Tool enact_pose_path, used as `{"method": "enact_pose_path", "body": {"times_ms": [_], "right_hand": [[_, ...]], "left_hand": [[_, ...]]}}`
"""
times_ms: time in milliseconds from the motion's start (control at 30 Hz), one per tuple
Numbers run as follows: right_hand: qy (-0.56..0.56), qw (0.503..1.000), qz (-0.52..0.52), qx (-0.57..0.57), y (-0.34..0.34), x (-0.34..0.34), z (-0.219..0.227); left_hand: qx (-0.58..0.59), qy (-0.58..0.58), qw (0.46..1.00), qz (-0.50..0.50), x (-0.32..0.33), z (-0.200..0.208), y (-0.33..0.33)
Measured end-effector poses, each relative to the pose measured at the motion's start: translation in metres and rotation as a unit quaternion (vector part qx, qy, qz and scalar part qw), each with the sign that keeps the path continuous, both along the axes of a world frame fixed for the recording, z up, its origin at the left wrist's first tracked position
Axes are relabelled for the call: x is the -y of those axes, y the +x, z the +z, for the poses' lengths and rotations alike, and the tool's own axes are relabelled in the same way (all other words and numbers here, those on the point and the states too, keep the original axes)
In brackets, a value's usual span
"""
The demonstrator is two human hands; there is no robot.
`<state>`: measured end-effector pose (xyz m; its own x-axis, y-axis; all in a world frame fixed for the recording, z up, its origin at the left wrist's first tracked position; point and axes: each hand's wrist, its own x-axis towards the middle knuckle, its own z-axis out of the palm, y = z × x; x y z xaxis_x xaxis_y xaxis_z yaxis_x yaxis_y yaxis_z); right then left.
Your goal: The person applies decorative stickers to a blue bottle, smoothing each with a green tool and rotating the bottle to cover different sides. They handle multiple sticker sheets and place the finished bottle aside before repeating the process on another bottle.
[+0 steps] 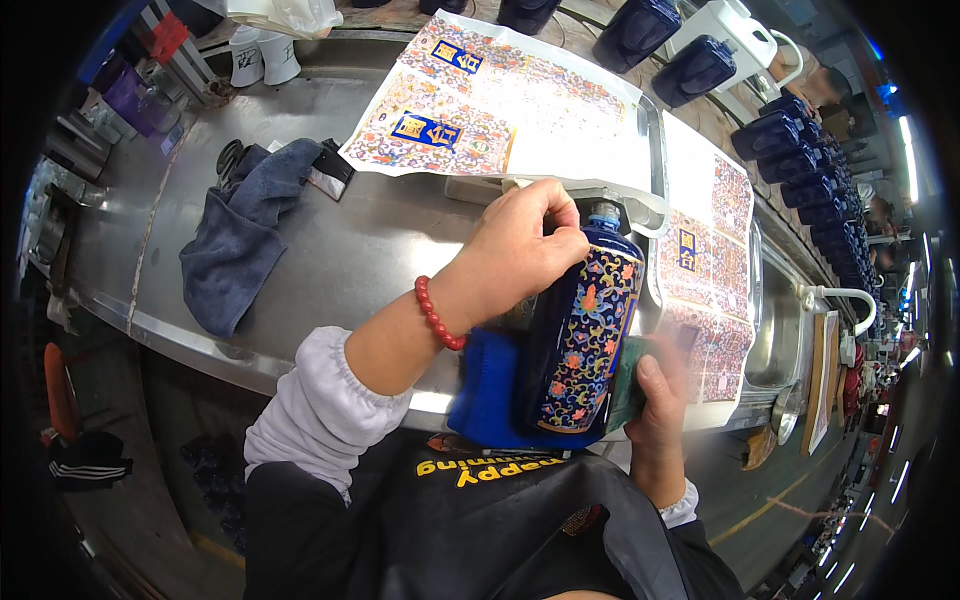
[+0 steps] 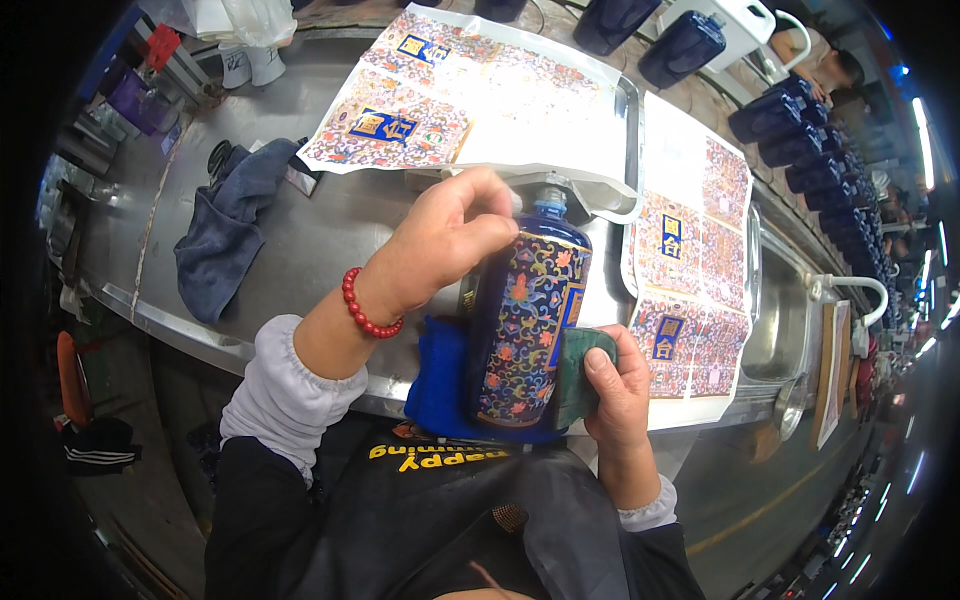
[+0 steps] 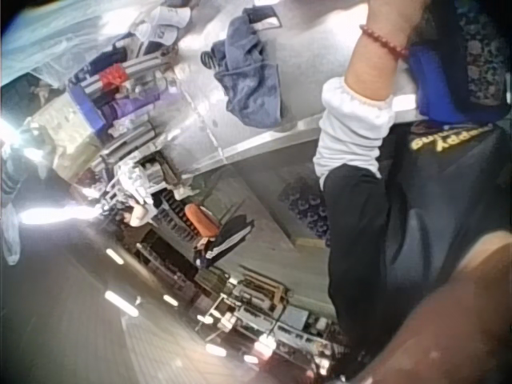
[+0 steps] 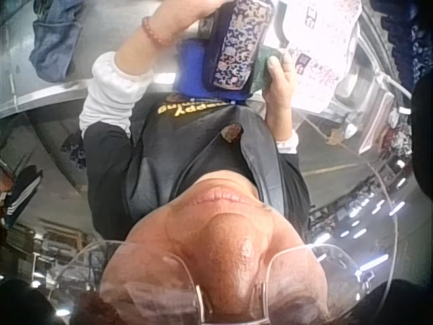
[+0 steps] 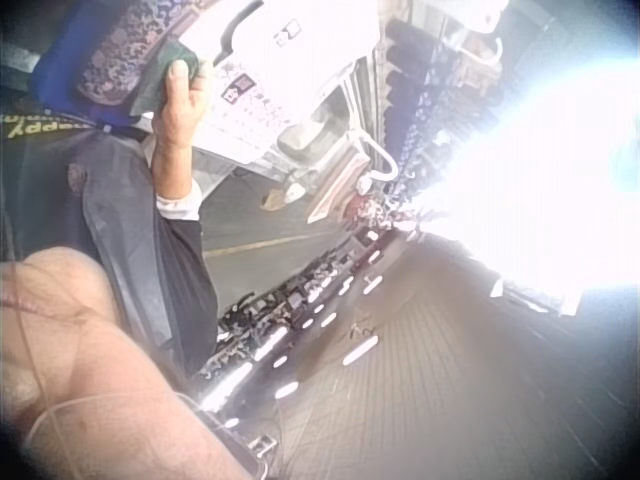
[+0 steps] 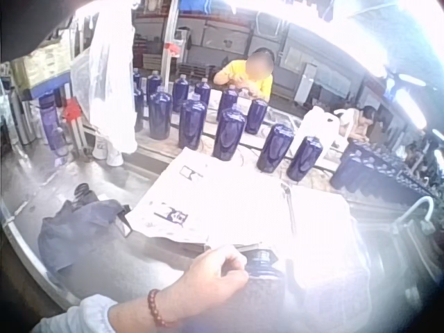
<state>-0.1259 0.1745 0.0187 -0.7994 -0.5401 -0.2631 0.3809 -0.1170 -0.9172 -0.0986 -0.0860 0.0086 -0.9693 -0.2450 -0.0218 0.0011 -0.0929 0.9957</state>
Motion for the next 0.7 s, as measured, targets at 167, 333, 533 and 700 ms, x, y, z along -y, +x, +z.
{"method": "enact_pose_path", "body": {"times_ms": [167,333,533,700], "right_hand": [[0.002,1.000,-0.005,-0.004,0.000,0.000,-0.001],[0.001,1.000,-0.001,-0.006,0.001,0.001,0.000],[-0.001,1.000,0.002,-0.006,0.002,0.002,0.002],[-0.002,1.000,0.003,-0.008,0.001,0.001,0.002]], "left_hand": [[-0.004,-0.014,1.000,0.004,0.000,-0.001,-0.001],[-0.003,-0.015,1.000,0.001,0.001,-0.004,-0.001],[-0.101,-0.113,0.981,0.117,-0.008,0.003,0.006],[-0.246,-0.503,0.820,0.118,-0.039,0.014,0.033]]}}
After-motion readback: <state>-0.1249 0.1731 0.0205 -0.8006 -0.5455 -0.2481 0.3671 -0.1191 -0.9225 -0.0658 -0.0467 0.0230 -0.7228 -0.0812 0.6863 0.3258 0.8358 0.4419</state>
